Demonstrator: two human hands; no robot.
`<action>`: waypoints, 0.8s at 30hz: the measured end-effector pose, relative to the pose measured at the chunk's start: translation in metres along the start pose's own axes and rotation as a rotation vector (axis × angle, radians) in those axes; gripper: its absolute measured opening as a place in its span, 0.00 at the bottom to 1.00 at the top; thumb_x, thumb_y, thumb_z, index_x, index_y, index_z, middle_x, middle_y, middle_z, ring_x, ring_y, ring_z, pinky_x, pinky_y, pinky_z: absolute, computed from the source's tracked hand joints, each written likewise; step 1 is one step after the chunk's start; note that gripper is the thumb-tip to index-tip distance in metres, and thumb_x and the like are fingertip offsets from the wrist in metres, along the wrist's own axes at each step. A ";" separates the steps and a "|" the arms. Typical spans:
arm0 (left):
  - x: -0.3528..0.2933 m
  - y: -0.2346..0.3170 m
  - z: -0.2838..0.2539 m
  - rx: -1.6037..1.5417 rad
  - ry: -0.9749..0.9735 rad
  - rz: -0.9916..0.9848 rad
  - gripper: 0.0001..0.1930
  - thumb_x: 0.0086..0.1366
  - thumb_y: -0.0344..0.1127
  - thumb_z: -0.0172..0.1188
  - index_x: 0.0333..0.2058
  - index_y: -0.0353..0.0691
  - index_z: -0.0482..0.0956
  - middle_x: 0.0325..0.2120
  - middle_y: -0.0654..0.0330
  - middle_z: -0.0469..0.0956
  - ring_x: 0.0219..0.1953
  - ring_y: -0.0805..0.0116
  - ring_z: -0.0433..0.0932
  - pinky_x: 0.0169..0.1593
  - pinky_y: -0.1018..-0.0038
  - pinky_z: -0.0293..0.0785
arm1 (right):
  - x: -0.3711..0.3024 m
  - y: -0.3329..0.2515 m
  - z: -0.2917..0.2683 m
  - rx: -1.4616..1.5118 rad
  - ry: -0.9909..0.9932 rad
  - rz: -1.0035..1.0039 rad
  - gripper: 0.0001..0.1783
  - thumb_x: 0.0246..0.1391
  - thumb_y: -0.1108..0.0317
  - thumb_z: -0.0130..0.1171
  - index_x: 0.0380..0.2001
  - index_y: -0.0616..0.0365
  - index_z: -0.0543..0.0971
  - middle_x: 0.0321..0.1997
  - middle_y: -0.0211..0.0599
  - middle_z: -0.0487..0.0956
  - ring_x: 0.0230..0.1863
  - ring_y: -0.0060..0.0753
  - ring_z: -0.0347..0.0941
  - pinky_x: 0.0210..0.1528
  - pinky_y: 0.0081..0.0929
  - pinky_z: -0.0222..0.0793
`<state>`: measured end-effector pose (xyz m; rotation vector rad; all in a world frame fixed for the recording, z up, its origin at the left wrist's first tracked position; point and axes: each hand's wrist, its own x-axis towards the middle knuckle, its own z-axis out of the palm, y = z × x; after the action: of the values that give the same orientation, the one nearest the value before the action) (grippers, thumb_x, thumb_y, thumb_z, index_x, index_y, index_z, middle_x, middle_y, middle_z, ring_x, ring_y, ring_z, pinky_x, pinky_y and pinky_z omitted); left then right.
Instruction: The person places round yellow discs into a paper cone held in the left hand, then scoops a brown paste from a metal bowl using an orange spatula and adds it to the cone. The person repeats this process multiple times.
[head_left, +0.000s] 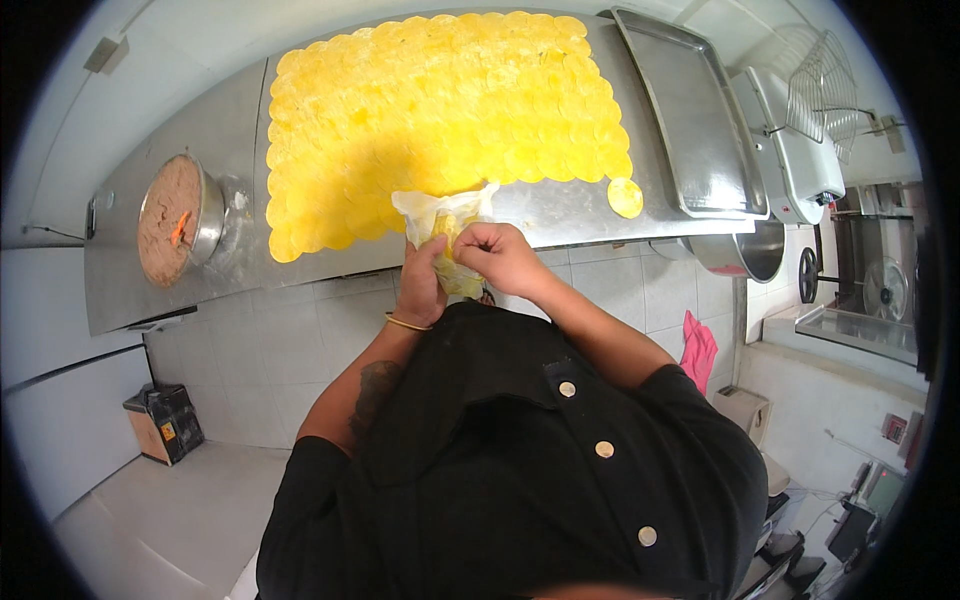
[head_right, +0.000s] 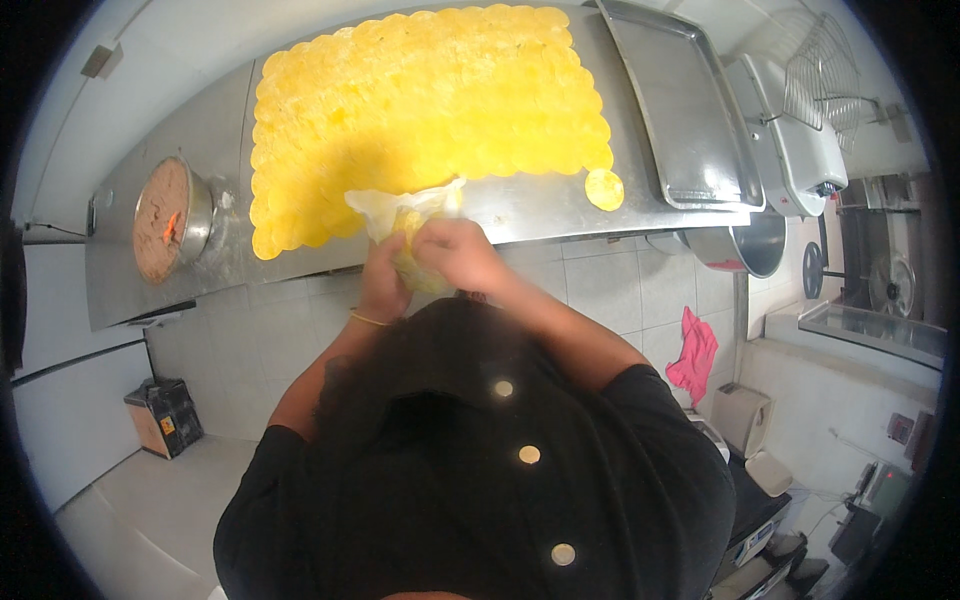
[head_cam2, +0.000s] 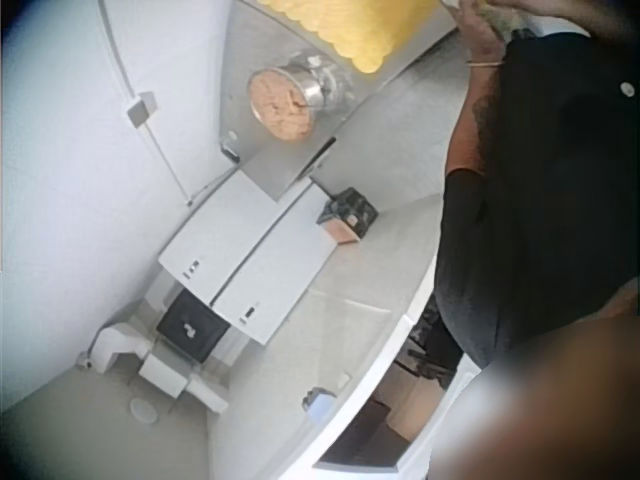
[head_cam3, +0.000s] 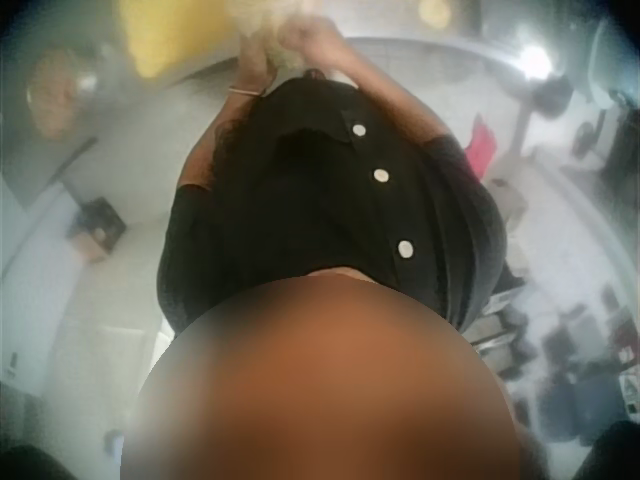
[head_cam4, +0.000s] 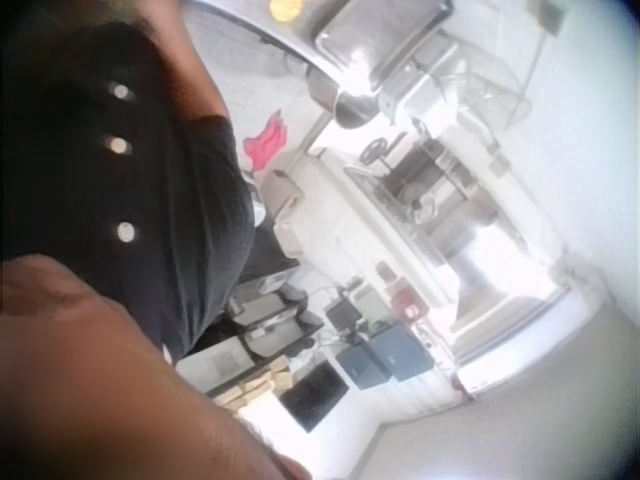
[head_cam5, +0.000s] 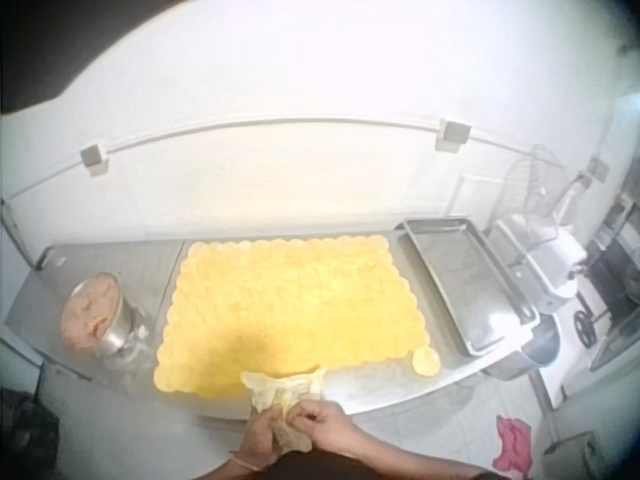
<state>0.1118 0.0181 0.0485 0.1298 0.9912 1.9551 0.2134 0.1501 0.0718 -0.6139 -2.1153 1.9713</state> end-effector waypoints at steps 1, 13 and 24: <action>0.001 -0.003 -0.001 -0.025 0.007 -0.030 0.22 0.77 0.35 0.51 0.66 0.37 0.69 0.59 0.57 0.76 0.61 0.62 0.75 0.67 0.64 0.69 | 0.001 0.004 -0.005 0.114 -0.042 0.059 0.07 0.65 0.69 0.62 0.35 0.61 0.84 0.27 0.23 0.79 0.28 0.13 0.68 0.30 0.20 0.65; -0.008 -0.034 -0.038 -0.096 0.081 -0.067 0.26 0.78 0.44 0.50 0.68 0.37 0.67 0.60 0.53 0.76 0.60 0.53 0.78 0.64 0.54 0.76 | 0.037 0.071 -0.059 -0.659 0.452 -0.059 0.14 0.70 0.62 0.51 0.37 0.64 0.75 0.33 0.66 0.81 0.36 0.72 0.79 0.40 0.60 0.75; -0.038 -0.013 -0.051 -0.025 0.158 -0.070 0.27 0.80 0.43 0.48 0.70 0.35 0.64 0.60 0.51 0.75 0.61 0.53 0.78 0.65 0.56 0.75 | 0.065 0.089 -0.075 -0.760 0.506 0.043 0.13 0.67 0.63 0.56 0.40 0.65 0.76 0.31 0.64 0.81 0.35 0.71 0.80 0.40 0.61 0.76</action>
<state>0.1201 -0.0376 0.0158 -0.0742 1.0584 1.9356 0.2006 0.2482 -0.0176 -1.1289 -2.4357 0.8130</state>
